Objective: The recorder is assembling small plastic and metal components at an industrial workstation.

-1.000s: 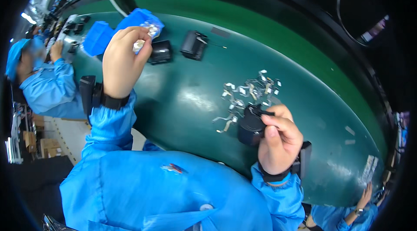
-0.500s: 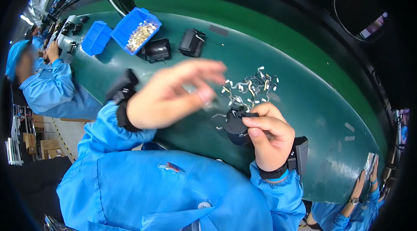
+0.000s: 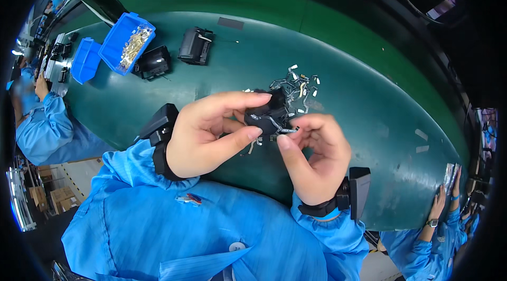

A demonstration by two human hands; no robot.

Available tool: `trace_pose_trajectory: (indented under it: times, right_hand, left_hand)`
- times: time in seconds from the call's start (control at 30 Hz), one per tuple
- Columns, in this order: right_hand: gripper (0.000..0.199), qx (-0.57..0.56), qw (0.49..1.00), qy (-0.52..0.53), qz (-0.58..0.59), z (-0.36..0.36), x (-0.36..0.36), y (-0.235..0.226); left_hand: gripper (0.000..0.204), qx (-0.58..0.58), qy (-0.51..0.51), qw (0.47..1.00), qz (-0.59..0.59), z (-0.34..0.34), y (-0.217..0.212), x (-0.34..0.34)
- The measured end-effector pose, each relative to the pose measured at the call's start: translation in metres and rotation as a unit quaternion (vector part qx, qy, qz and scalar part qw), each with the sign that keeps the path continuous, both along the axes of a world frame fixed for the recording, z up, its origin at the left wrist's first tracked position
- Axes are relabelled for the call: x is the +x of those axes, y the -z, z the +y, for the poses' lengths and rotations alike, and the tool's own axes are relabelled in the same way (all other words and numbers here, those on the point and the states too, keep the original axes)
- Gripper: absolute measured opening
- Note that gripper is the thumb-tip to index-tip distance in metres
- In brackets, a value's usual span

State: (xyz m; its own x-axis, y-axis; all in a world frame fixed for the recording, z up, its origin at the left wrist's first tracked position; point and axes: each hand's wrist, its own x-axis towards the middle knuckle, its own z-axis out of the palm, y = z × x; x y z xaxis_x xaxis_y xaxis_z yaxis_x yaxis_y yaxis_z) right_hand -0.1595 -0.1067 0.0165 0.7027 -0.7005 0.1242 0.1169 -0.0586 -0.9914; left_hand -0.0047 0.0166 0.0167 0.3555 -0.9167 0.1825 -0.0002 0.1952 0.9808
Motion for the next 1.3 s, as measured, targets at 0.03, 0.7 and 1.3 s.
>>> trace_pose_trajectory:
  times: [0.03,0.7,1.3]
  right_hand:
    - [0.023,0.031,0.999,-0.005,0.013,0.001,0.002,-0.001]
    - [0.01,-0.228,0.973,0.032,0.022,0.001,0.007,0.002]
    - [0.057,-0.271,0.959,-0.085,-0.001,-0.003,0.011,0.009]
  left_hand:
    - [0.047,0.001,0.002,1.0,0.004,0.0,0.0,0.0]
    - [0.036,0.002,-0.002,1.0,-0.027,0.002,0.004,-0.001]
    - [0.029,0.062,0.098,0.978,0.173,-0.005,0.007,0.001]
